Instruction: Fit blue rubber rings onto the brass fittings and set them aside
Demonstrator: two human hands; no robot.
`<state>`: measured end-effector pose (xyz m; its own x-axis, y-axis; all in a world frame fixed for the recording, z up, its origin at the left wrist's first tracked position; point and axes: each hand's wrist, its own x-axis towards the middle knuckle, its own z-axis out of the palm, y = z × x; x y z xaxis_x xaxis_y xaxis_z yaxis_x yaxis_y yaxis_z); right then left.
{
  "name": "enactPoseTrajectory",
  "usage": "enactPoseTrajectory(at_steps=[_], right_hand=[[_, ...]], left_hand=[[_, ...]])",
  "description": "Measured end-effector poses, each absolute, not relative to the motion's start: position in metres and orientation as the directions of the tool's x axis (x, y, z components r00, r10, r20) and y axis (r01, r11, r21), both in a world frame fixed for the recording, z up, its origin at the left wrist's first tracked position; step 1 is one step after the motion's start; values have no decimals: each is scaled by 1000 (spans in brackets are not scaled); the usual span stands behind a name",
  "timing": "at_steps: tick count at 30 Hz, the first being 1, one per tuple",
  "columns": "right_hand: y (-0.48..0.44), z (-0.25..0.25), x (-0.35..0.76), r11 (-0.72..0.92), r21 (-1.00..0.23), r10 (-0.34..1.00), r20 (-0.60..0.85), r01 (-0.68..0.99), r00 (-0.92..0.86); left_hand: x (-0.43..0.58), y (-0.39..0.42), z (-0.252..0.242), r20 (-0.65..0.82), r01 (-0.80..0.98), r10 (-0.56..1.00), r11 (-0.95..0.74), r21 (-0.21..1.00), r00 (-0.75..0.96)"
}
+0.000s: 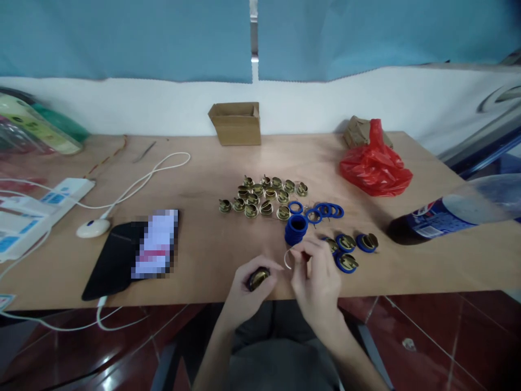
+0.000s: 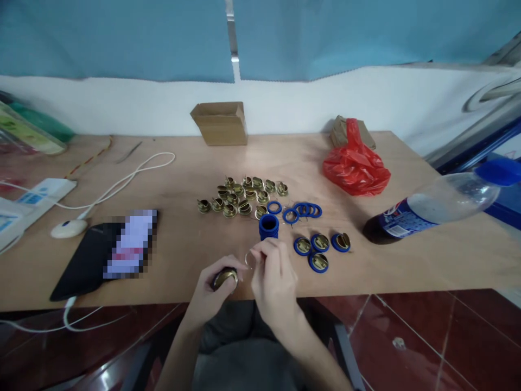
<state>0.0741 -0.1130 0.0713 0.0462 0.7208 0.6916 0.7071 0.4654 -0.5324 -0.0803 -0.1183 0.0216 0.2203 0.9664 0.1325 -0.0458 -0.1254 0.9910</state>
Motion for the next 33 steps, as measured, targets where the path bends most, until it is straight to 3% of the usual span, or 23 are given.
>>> enactPoseTrajectory(at_steps=[6,16,24,33], right_hand=[[-121,35,58,470,-628,746,658,621,101],[-128,29,63,441,-667,751,640,600,160],[-129,27,60,420,-691,770,615,589,173],[-133,31,59,395,-735,799,571,551,189]], left_hand=[[-75,-117,24,150,-17,969,-150,989,197],[-74,-120,29,74,86,989,-85,993,127],[-73,-121,24,97,95,965,-123,988,245],[-73,-118,26,170,82,980,-179,980,103]])
